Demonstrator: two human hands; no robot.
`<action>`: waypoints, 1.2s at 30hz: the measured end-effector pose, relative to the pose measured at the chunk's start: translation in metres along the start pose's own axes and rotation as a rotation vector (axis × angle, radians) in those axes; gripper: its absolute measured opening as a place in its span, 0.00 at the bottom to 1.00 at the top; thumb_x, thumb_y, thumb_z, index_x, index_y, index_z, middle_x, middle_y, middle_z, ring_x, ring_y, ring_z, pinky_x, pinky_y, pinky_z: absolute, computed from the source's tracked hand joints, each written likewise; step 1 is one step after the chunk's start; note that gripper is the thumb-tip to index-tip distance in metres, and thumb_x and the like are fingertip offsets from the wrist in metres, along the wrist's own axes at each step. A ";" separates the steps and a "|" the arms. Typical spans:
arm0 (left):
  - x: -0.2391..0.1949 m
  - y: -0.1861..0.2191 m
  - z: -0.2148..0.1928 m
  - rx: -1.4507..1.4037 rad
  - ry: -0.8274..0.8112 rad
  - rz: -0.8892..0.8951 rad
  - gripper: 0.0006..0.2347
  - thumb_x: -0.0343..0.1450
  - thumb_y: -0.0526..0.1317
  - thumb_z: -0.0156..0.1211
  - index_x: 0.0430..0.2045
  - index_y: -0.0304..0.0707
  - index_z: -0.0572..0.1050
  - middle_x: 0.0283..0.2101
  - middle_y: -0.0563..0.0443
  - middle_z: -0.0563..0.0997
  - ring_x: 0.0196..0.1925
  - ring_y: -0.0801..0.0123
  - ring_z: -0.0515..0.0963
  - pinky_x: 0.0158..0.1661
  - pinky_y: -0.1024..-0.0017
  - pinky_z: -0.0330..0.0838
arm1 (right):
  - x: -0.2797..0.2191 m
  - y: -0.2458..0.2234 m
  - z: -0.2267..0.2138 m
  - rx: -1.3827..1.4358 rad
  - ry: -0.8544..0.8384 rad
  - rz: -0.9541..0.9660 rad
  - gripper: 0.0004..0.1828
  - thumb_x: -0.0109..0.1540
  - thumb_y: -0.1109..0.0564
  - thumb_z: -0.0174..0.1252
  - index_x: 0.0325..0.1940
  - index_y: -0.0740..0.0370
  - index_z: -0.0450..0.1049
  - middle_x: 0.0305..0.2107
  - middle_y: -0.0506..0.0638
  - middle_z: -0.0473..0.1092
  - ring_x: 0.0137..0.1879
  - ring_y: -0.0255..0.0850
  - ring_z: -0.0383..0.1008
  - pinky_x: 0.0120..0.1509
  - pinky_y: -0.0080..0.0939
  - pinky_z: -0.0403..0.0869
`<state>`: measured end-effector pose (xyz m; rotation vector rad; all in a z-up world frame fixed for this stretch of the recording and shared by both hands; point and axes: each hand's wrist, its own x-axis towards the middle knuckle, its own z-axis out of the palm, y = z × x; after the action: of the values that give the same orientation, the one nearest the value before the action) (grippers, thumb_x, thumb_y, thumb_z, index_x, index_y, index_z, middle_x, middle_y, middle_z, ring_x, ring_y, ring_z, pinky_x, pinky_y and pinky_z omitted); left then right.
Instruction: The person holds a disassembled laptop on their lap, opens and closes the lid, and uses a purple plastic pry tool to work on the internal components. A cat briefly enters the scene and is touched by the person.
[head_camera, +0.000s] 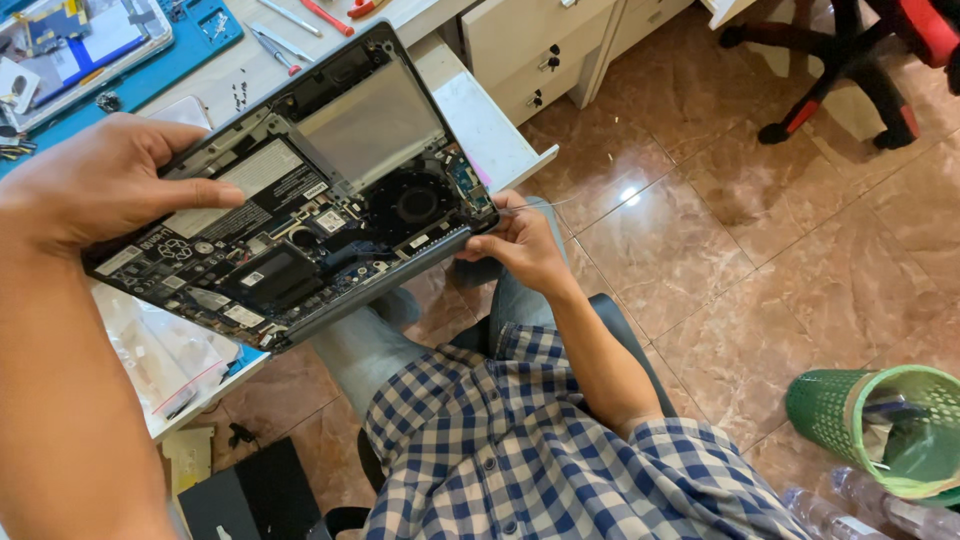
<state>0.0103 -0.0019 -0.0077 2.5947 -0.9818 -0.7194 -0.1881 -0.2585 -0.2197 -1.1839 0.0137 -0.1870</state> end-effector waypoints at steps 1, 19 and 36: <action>0.003 -0.002 0.001 -0.037 -0.041 -0.010 0.15 0.63 0.43 0.64 0.12 0.34 0.67 0.16 0.53 0.55 0.20 0.71 0.52 0.25 0.69 0.49 | 0.000 0.002 -0.001 -0.002 0.012 -0.027 0.19 0.55 0.64 0.57 0.46 0.67 0.57 0.33 0.63 0.72 0.37 0.50 0.77 0.39 0.38 0.79; 0.002 0.004 0.025 -0.013 -0.047 -0.019 0.18 0.61 0.48 0.61 0.30 0.38 0.59 0.19 0.54 0.49 0.22 0.70 0.50 0.26 0.66 0.45 | 0.000 0.016 -0.001 0.025 0.141 -0.020 0.23 0.52 0.65 0.60 0.47 0.66 0.58 0.31 0.60 0.70 0.35 0.47 0.75 0.42 0.44 0.80; -0.003 -0.006 0.024 -0.104 -0.033 0.142 0.18 0.64 0.46 0.62 0.12 0.40 0.60 0.18 0.57 0.51 0.21 0.73 0.51 0.24 0.70 0.47 | 0.002 0.034 -0.017 -0.512 0.046 -0.265 0.24 0.46 0.55 0.68 0.42 0.62 0.67 0.34 0.47 0.69 0.44 0.35 0.68 0.48 0.35 0.70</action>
<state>-0.0015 0.0026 -0.0287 2.4044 -1.0948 -0.7574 -0.1830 -0.2622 -0.2575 -1.6918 -0.0582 -0.4636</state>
